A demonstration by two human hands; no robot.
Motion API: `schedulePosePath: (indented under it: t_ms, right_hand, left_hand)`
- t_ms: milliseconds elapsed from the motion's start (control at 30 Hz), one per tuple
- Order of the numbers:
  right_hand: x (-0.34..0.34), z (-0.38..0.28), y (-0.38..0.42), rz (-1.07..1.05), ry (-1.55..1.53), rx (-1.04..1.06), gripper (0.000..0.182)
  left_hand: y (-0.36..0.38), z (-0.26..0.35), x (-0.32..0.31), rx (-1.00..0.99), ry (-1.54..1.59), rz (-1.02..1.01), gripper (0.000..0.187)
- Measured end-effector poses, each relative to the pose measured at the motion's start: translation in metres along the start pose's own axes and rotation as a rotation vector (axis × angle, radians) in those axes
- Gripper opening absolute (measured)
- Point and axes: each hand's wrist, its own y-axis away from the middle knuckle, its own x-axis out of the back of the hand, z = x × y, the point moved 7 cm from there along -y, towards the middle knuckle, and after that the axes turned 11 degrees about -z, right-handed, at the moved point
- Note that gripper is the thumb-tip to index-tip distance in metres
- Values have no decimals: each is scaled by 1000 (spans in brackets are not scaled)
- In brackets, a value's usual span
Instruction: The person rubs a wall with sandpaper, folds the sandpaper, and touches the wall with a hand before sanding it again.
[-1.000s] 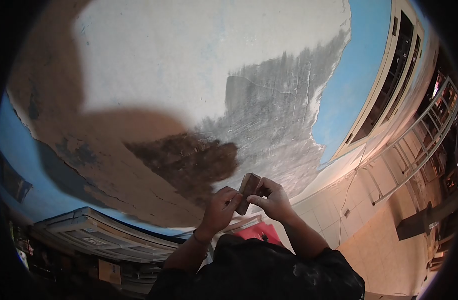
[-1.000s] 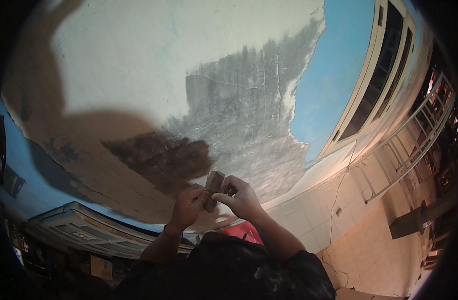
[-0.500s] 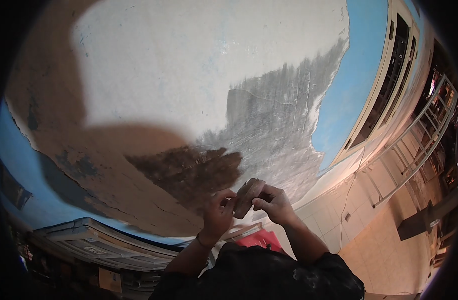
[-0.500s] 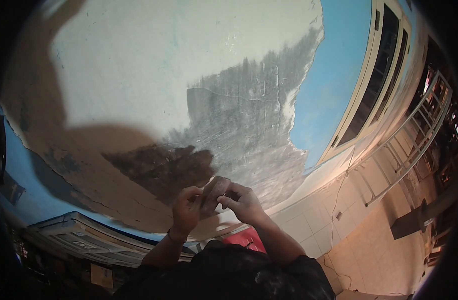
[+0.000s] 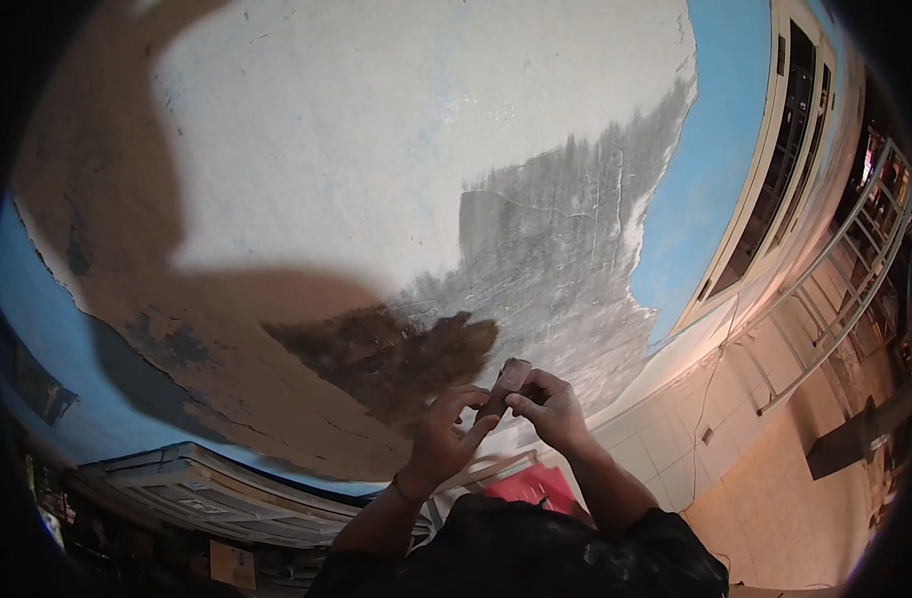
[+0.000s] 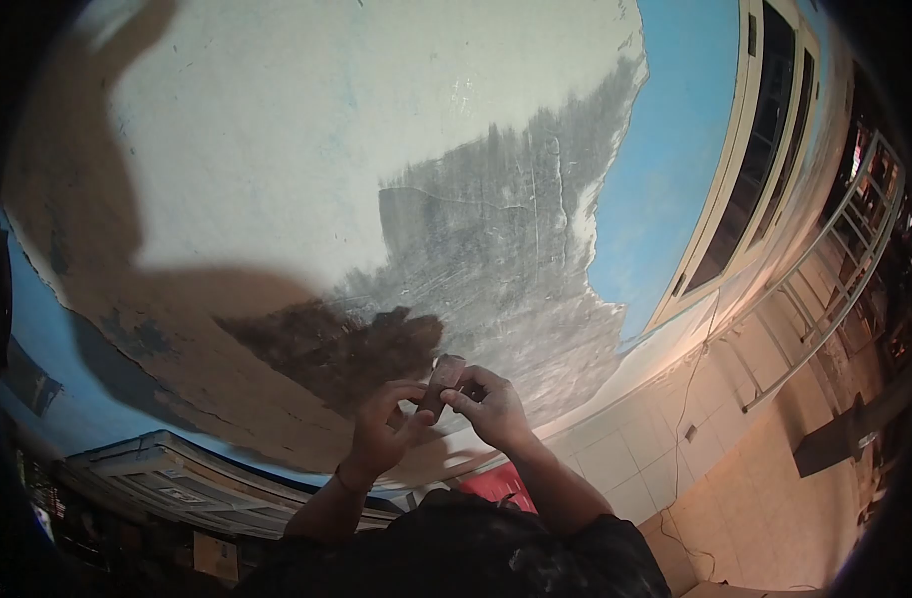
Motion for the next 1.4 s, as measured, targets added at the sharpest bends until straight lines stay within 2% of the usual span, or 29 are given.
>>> schedulePosePath:
  t_ms: [67, 167, 367, 567, 667, 767, 867, 1067, 1200, 1400]
  right_hand:
    - [-4, -4, -3, -11, 97, 33, 21]
    - [-10, 0, -13, -35, -141, 163, 21]
    - [-14, -1, -16, -110, -270, 99, 20]
    - [-8, 0, -11, -86, -163, 148, 19]
    - [-9, -19, -2, -114, -30, 19, 21]
    - [-3, -31, 6, -78, 40, 22, 20]
    - [1, -41, 11, -56, 159, 190, 22]
    - [11, -45, 20, -54, 348, 171, 17]
    - [15, -51, 25, -94, 333, 168, 18]
    - [18, -43, 24, -91, 273, 131, 18]
  left_hand:
    - [0, -9, 1, 99, 40, 18, 18]
    - [0, -14, 3, 181, 123, 28, 19]
    - [-4, -11, 8, 183, 108, 10, 17]
    - [-11, -11, 3, 236, 279, 29, 17]
    - [-17, -14, 1, 278, 289, 31, 17]
    - [-21, -20, -2, 274, 353, 12, 16]
    - [-24, -15, -3, 248, 341, -24, 15]
    - [-28, -7, -17, 249, 347, -126, 16]
    - [-32, -3, -28, 233, 389, -212, 16]
    - [-33, -3, -36, 222, 369, -221, 18]
